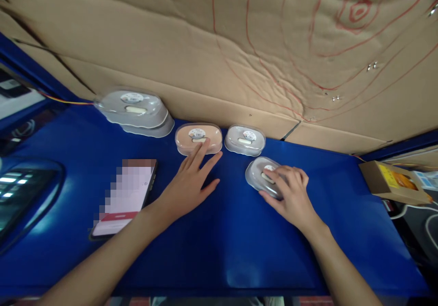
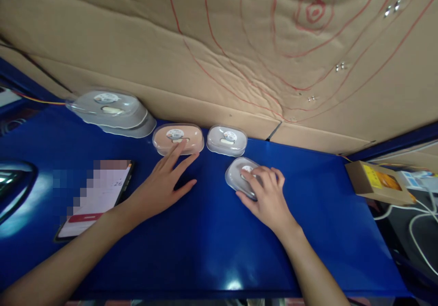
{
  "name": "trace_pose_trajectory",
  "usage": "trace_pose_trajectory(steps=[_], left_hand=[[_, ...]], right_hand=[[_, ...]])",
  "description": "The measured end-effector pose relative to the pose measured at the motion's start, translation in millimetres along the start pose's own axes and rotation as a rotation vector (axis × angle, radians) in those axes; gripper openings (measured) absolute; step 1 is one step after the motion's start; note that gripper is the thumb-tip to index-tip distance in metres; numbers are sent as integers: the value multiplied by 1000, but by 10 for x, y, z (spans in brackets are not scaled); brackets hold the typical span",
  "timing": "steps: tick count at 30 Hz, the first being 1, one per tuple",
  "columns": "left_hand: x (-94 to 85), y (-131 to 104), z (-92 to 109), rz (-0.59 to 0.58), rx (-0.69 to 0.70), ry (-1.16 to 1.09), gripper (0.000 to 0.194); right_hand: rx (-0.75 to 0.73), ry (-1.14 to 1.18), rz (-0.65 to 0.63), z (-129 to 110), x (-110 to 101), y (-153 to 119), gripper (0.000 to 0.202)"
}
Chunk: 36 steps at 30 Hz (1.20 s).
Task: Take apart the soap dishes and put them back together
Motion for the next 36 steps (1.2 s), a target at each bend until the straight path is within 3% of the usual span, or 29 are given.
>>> trace_pose_trajectory(steps=[2,5,8,11,15,18,22,25,29,32,36], left_hand=[[1,-34,111,-5,54,-69,63],[40,-107,250,-152,88,-286,85],[102,-167,290,-300,28,-463,111],[139,-181,259,-333,-41,-531,116],[97,-159,245,-335,9,-510,101],[34,-162,287,-379,98,-486,93],[37,-213,365,-414,179,-462,106],[97,-243,412,-379,215,-479,107],[125,-215,427,-314,159,-507,103],[102,-173,405,-281,80,-528,105],[115,-163,373,-281,90,-515,105]], right_hand=[[-73,125,-34,-93,-7,-12,49],[-138,284,-75,-233,-19,-33,53],[-165,447,-47,-334,-63,-49,59],[-111,558,12,-316,-115,-45,63],[66,425,78,-80,-94,-13,53],[157,314,55,136,29,-7,46],[133,258,-4,304,201,-19,41],[102,183,-39,310,214,-18,46],[36,275,-102,85,60,-23,60],[-74,424,-264,-219,-35,-71,82],[-126,346,-345,-471,-53,-125,74]])
Point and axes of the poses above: each hand's wrist, its own y-axis towards the middle knuckle, its own x-axis out of the palm, z = x × y, the point moved 3 cm from there along y, towards the middle knuckle, and after that the axes turned 9 degrees about z, right-handed, at the moved point
